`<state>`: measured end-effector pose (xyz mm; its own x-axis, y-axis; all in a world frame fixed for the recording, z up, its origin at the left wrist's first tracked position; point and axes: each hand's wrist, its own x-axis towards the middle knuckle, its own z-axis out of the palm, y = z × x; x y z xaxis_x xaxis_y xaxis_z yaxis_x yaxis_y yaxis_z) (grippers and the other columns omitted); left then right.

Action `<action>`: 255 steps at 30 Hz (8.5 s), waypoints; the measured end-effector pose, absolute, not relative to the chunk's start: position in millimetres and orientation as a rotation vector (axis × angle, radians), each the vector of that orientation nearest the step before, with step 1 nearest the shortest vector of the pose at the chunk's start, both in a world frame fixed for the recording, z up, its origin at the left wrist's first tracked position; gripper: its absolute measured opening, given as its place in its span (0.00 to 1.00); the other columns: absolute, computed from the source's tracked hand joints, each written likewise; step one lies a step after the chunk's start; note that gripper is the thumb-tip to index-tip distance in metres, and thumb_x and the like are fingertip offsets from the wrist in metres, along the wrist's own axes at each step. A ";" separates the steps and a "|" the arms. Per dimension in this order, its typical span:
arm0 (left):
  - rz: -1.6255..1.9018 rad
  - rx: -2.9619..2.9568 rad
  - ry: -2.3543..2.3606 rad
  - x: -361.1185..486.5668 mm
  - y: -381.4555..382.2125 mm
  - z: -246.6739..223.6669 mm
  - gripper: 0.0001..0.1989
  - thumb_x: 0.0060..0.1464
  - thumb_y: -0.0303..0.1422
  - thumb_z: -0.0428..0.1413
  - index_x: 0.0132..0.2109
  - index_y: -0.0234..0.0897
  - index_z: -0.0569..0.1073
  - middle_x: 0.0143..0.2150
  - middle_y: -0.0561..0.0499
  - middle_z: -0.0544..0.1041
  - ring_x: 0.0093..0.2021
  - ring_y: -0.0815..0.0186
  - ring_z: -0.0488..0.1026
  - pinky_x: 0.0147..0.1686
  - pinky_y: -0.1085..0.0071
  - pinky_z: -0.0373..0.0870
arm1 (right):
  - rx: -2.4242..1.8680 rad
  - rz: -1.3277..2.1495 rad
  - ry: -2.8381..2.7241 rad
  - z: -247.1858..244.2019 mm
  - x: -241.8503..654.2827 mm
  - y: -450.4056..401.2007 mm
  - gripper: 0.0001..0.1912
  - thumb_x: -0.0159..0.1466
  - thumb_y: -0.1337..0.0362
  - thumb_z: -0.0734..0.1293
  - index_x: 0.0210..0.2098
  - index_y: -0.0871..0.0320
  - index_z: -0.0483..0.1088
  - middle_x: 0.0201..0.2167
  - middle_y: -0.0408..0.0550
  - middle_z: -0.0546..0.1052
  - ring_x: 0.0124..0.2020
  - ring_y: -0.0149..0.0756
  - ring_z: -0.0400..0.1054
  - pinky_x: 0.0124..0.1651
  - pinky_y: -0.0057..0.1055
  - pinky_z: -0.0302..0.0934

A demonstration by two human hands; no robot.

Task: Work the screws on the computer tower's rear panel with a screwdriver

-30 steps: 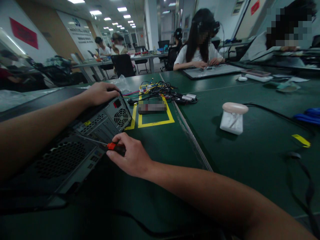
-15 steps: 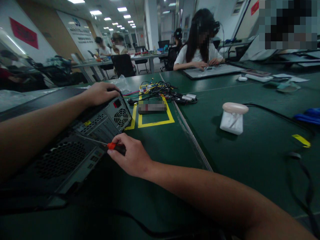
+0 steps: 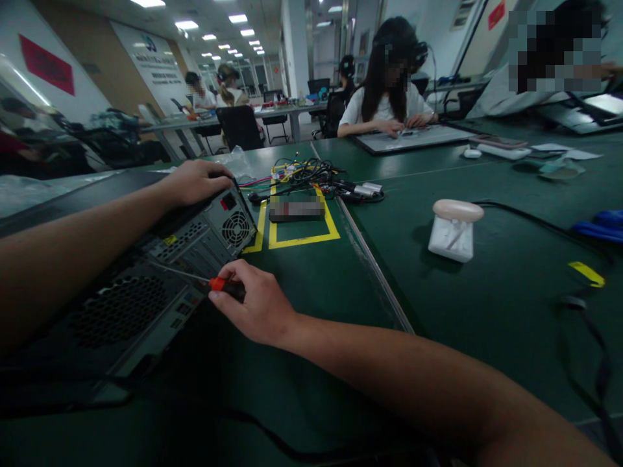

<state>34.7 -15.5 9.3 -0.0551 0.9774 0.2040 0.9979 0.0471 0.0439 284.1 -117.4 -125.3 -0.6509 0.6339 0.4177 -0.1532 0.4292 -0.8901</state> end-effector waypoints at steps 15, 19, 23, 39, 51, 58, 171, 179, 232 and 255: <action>-0.259 -2.060 -2.187 35.4 -15.6 8.3 0.31 0.63 0.46 0.48 0.60 0.39 0.86 0.59 0.41 0.85 0.60 0.44 0.79 0.61 0.55 0.72 | -0.404 1.254 -1.938 -127.1 283.4 -117.4 0.13 0.72 0.52 0.71 0.45 0.55 0.74 0.37 0.45 0.79 0.36 0.36 0.73 0.43 0.35 0.68; -0.232 -2.058 -2.197 38.9 -18.9 10.8 0.31 0.63 0.46 0.48 0.61 0.35 0.84 0.60 0.40 0.84 0.61 0.45 0.78 0.62 0.56 0.71 | -0.384 1.161 -1.975 -127.2 283.6 -115.4 0.14 0.76 0.51 0.68 0.45 0.56 0.77 0.40 0.48 0.81 0.41 0.38 0.75 0.50 0.38 0.69; -0.219 -2.113 -2.167 42.8 -24.1 13.7 0.32 0.66 0.44 0.47 0.61 0.27 0.83 0.62 0.36 0.83 0.61 0.47 0.77 0.63 0.54 0.70 | -0.374 1.163 -1.975 -127.6 283.5 -115.8 0.14 0.76 0.52 0.67 0.47 0.56 0.77 0.42 0.48 0.82 0.43 0.38 0.77 0.51 0.37 0.70; -0.187 -2.112 -2.164 44.4 -25.9 14.5 0.29 0.69 0.42 0.48 0.62 0.27 0.81 0.59 0.41 0.84 0.57 0.54 0.76 0.61 0.59 0.70 | -0.440 1.232 -1.959 -125.1 282.7 -117.9 0.10 0.69 0.56 0.72 0.45 0.53 0.70 0.40 0.44 0.79 0.39 0.37 0.74 0.47 0.38 0.70; -0.252 -2.067 -2.176 38.9 -18.6 10.5 0.30 0.63 0.45 0.49 0.59 0.34 0.85 0.58 0.39 0.85 0.59 0.44 0.79 0.60 0.55 0.73 | -0.439 1.250 -1.958 -122.8 284.8 -117.2 0.11 0.69 0.55 0.72 0.45 0.53 0.71 0.39 0.44 0.79 0.38 0.37 0.74 0.46 0.37 0.68; -0.241 -2.026 -2.206 41.4 -18.9 11.5 0.31 0.61 0.46 0.49 0.59 0.39 0.86 0.58 0.43 0.85 0.60 0.47 0.79 0.61 0.61 0.72 | -0.440 1.250 -1.960 -122.6 285.3 -117.4 0.11 0.69 0.56 0.72 0.44 0.54 0.71 0.39 0.44 0.79 0.39 0.37 0.73 0.47 0.36 0.68; -0.265 -2.064 -2.207 35.3 -15.5 10.6 0.29 0.62 0.46 0.50 0.58 0.40 0.86 0.57 0.41 0.86 0.58 0.45 0.80 0.60 0.57 0.73 | -0.427 1.213 -1.954 -124.6 284.6 -116.9 0.14 0.72 0.52 0.71 0.48 0.55 0.74 0.40 0.46 0.81 0.40 0.38 0.76 0.47 0.37 0.69; -0.298 -2.041 -2.209 36.6 -16.3 9.1 0.28 0.61 0.46 0.50 0.56 0.42 0.87 0.57 0.43 0.86 0.58 0.46 0.80 0.59 0.58 0.74 | -0.457 1.218 -1.962 -122.6 283.7 -118.0 0.10 0.69 0.56 0.72 0.44 0.53 0.70 0.39 0.44 0.79 0.39 0.37 0.74 0.47 0.37 0.69; -0.264 -2.070 -2.214 34.8 -14.4 10.5 0.28 0.63 0.45 0.50 0.58 0.38 0.86 0.57 0.41 0.86 0.58 0.45 0.80 0.59 0.57 0.73 | -0.431 1.279 -1.917 -125.0 283.3 -118.4 0.14 0.67 0.54 0.74 0.46 0.54 0.71 0.35 0.41 0.77 0.34 0.34 0.71 0.40 0.33 0.67; -0.240 -2.067 -2.202 34.0 -13.3 9.6 0.29 0.63 0.45 0.49 0.59 0.37 0.86 0.58 0.41 0.85 0.58 0.45 0.80 0.59 0.57 0.73 | -0.431 1.303 -1.916 -123.5 283.6 -118.1 0.10 0.68 0.57 0.72 0.43 0.54 0.70 0.37 0.43 0.77 0.36 0.35 0.72 0.42 0.35 0.68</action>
